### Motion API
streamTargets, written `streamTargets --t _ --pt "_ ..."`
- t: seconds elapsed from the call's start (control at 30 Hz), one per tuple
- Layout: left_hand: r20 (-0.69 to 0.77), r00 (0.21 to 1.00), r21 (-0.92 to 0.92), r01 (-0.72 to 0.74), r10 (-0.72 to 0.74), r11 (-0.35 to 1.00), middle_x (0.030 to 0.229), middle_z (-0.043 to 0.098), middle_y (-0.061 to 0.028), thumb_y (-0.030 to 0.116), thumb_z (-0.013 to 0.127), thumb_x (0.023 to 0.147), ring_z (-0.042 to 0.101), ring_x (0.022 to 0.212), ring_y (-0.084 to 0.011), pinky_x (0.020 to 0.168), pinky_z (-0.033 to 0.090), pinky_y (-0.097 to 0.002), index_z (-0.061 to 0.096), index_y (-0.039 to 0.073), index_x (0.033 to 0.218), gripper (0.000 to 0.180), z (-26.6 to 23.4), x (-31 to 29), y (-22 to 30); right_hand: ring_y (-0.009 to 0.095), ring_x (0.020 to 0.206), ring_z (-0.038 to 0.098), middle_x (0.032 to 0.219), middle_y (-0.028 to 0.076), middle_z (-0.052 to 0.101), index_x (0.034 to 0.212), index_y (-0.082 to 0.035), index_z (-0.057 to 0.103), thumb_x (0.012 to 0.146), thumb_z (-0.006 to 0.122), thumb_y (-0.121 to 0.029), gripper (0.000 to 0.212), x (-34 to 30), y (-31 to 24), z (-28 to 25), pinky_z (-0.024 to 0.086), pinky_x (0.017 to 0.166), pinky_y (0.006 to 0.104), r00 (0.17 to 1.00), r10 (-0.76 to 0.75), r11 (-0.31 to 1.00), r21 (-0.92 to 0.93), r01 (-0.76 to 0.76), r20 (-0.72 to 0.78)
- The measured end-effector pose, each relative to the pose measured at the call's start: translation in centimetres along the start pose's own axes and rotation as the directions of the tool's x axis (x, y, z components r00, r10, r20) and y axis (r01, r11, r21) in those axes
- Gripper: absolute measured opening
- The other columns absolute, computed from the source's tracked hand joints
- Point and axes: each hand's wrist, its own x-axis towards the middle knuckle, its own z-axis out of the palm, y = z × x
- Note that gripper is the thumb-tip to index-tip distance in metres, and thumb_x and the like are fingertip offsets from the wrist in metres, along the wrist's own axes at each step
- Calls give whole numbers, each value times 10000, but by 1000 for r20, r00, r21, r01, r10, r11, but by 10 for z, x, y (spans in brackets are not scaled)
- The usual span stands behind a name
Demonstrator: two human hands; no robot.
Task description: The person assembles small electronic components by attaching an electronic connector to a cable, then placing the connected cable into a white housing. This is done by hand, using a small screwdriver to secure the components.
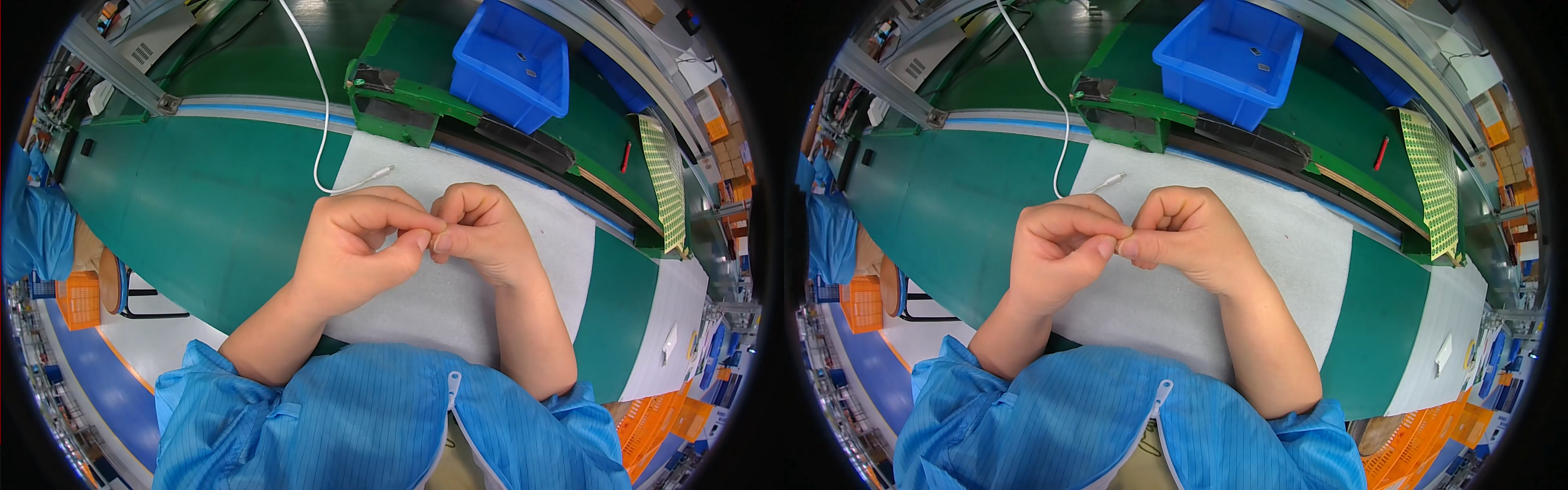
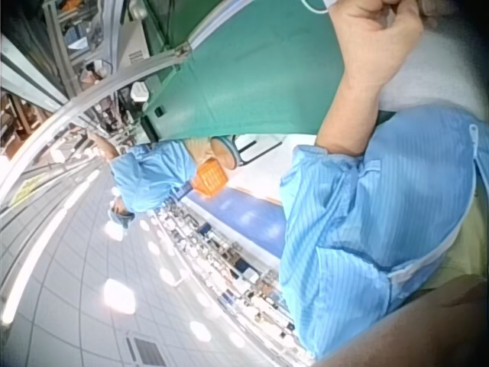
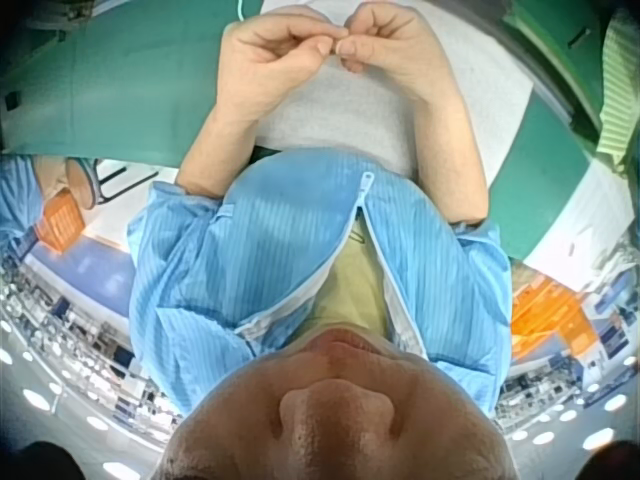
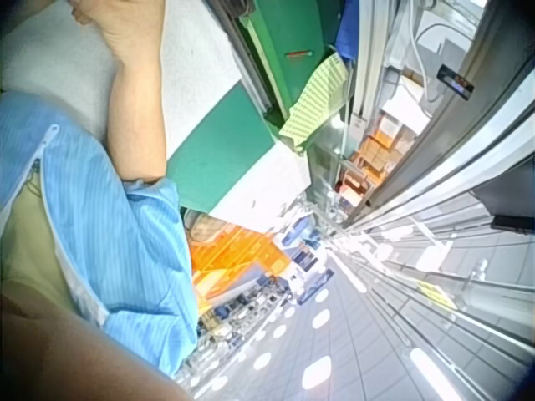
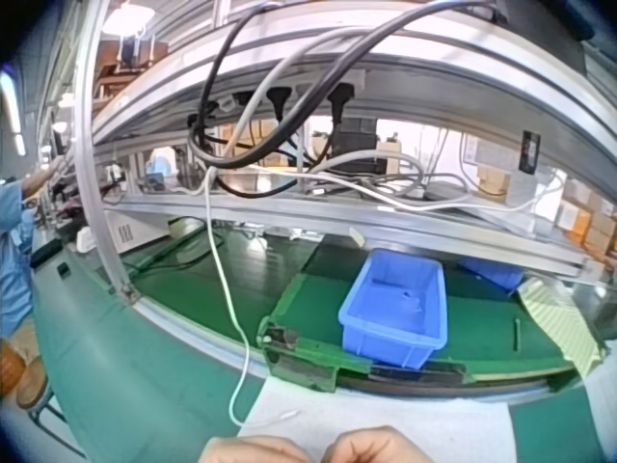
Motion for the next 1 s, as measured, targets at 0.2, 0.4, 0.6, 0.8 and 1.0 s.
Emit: streamTargets --t 0.2,0.4,0.6,0.8,1.0 --pt "6 999 -48 -41 41 998 805 617 -112 -105 537 735 591 746 -154 670 461 -252 627 -39 854 163 1 1 -3 89 550 554 617 58 595 656 -30 557 704 705 -55 157 0 -2 1 443 500 190 1000 1 1000 11 -1 -10" --pt "12 1000 -33 -20 20 999 800 617 -103 -95 543 742 588 742 -149 661 455 -246 634 -33 846 151 0 1 -2 86 546 546 610 56 591 657 -33 557 710 702 -62 157 0 0 1 434 497 190 1000 -13 1000 -8 13 -18" --pt "0 999 -38 -33 33 999 800 614 -102 -94 543 745 591 735 -152 654 456 -246 638 -30 858 161 0 1 -4 85 546 546 611 55 592 662 -37 557 718 696 -67 152 0 1 2 433 500 189 1000 -15 1000 14 15 -25" --pt "-11 999 -68 -38 37 997 807 609 -105 -104 537 743 592 736 -157 651 460 -253 638 -27 869 179 3 1 -3 86 546 545 610 53 591 663 -40 555 722 696 -71 156 0 1 2 433 500 190 999 -25 999 27 26 -30" --pt "7 998 16 -63 63 998 808 607 -101 -111 532 740 593 729 -158 654 466 -256 637 -23 882 198 0 2 -6 85 551 543 608 50 589 668 -41 551 727 693 -72 156 0 2 2 426 502 189 999 -32 999 24 32 -30"
